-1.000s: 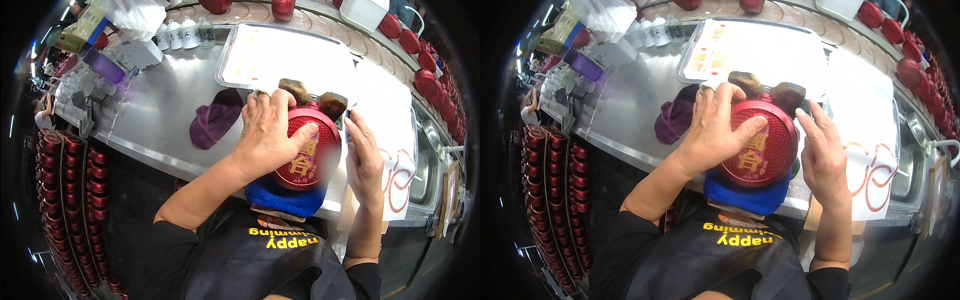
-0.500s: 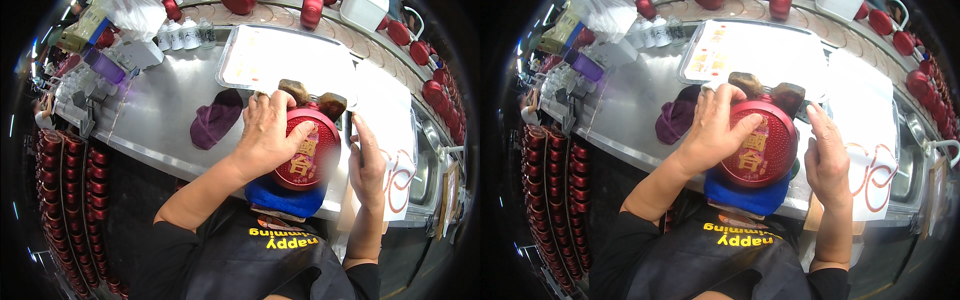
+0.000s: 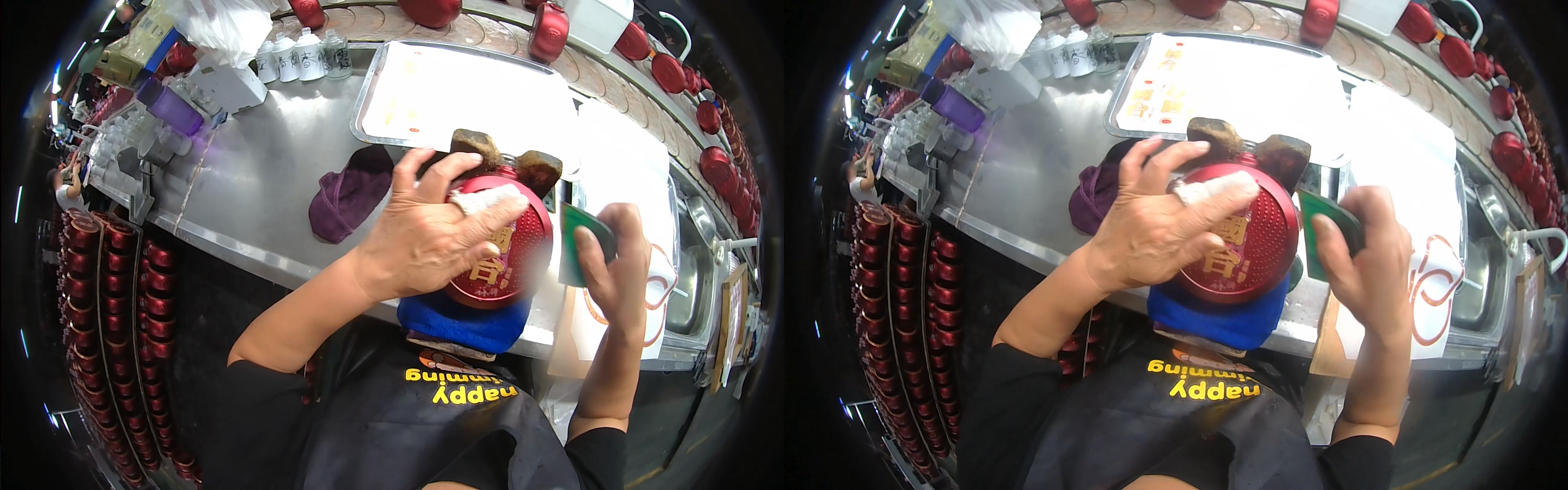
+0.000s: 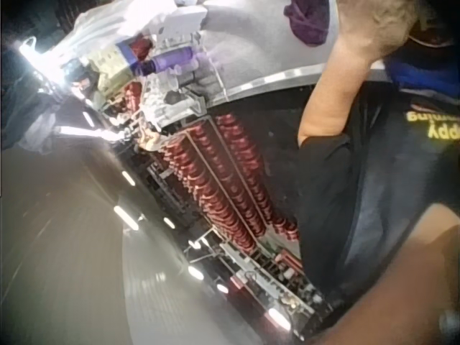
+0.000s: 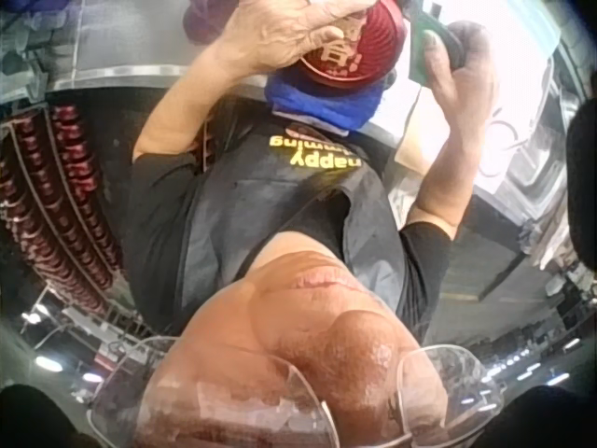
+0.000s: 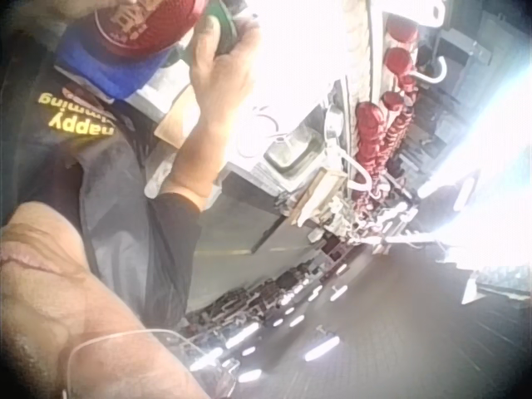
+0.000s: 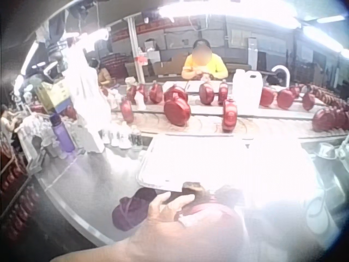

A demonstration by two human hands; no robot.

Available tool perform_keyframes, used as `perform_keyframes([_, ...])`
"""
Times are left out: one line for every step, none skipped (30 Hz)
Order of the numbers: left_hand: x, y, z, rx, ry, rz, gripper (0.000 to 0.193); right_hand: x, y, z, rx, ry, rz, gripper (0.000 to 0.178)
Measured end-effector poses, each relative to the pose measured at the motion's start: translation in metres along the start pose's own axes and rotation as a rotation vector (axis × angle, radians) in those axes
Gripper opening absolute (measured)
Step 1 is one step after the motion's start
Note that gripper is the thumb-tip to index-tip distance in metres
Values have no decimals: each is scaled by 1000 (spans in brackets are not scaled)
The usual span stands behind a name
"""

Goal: The person applies gold decorative stickers to a red spherical object held in a blue clamp. They peel stickers from a sheet, place them on the object, and smooth them with a green tool and a white cloth. The person repeats this process for multiple stickers.

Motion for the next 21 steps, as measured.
perform_keyframes([-1, -7, 0, 3, -29, -36, 53, 11, 9, 2, 20, 42, -27, 16])
perform_keyframes([-2, -12, 1, -39, -37, -51, 53, 23, 18, 7, 30, 41, -145, 16])
perform_keyframes([-6, -17, 3, -114, -57, -84, 53, 34, 29, 10, -23, -108, -319, 14])
perform_keyframes([-9, -22, 4, -182, -77, -118, 53, 43, 32, 18, -68, -255, -529, 13])
perform_keyframes([-10, -27, 4, -261, -68, -145, 56, 48, 28, 25, -33, -302, -598, 11])
perform_keyframes([-10, -32, 5, -337, -120, -180, 59, 46, 25, 35, 42, -375, -632, 11])
perform_keyframes([-8, -34, 6, -349, -116, -199, 60, 45, 12, 44, 68, -357, -676, 11])
perform_keyframes([-6, -36, 6, -403, -116, -166, 62, 41, -2, 52, 140, -330, -697, 11])
perform_keyframes([-3, -36, 8, -338, -104, -156, 62, 35, -18, 53, 141, -250, -706, 10])
perform_keyframes([1, -35, 9, -302, -93, -111, 62, 27, -35, 58, 278, -276, -713, 9])
perform_keyframes([2, -35, 12, -204, -112, -91, 60, 21, -49, 54, 307, -280, -716, 14])
perform_keyframes([1, -33, 16, -97, -82, -27, 55, 17, -56, 46, 259, -152, -654, 17])
perform_keyframes([-4, -33, 17, -97, -85, 52, 53, 14, -60, 38, 264, -71, -597, 20])
perform_keyframes([-10, -33, 19, -57, -85, 98, 51, 12, -60, 32, 330, -58, -503, 23])
perform_keyframes([-20, -32, 23, -70, -61, 144, 48, 13, -55, 21, 209, -11, -404, 28])
perform_keyframes([-30, -34, 25, -93, -66, 144, 47, 14, -48, 13, 121, 116, -273, 21])
perform_keyframes([-39, -37, 27, -102, -53, 137, 45, 11, -38, 12, 159, 211, 6, 19])
perform_keyframes([-46, -40, 29, -133, -32, 133, 43, 12, -29, 13, 162, 364, 145, 17])
perform_keyframes([-54, -43, 33, -134, -57, 111, 39, 14, -22, 18, 130, 266, 162, 15])
perform_keyframes([-59, -48, 34, -144, -58, 95, 39, 20, -16, 23, 81, 224, 20, 14])
perform_keyframes([-64, -53, 34, -154, -55, 77, 38, 28, -13, 29, -69, -54, -223, 12])
Point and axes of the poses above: each hand's wrist, its own y-axis towards the middle knuckle, its own z-axis out of the palm, x = y × z, the point moved 3 cm from there along y, towards the middle knuckle, and after that the axes turned 15 degrees about z, right-handed, at the moved point
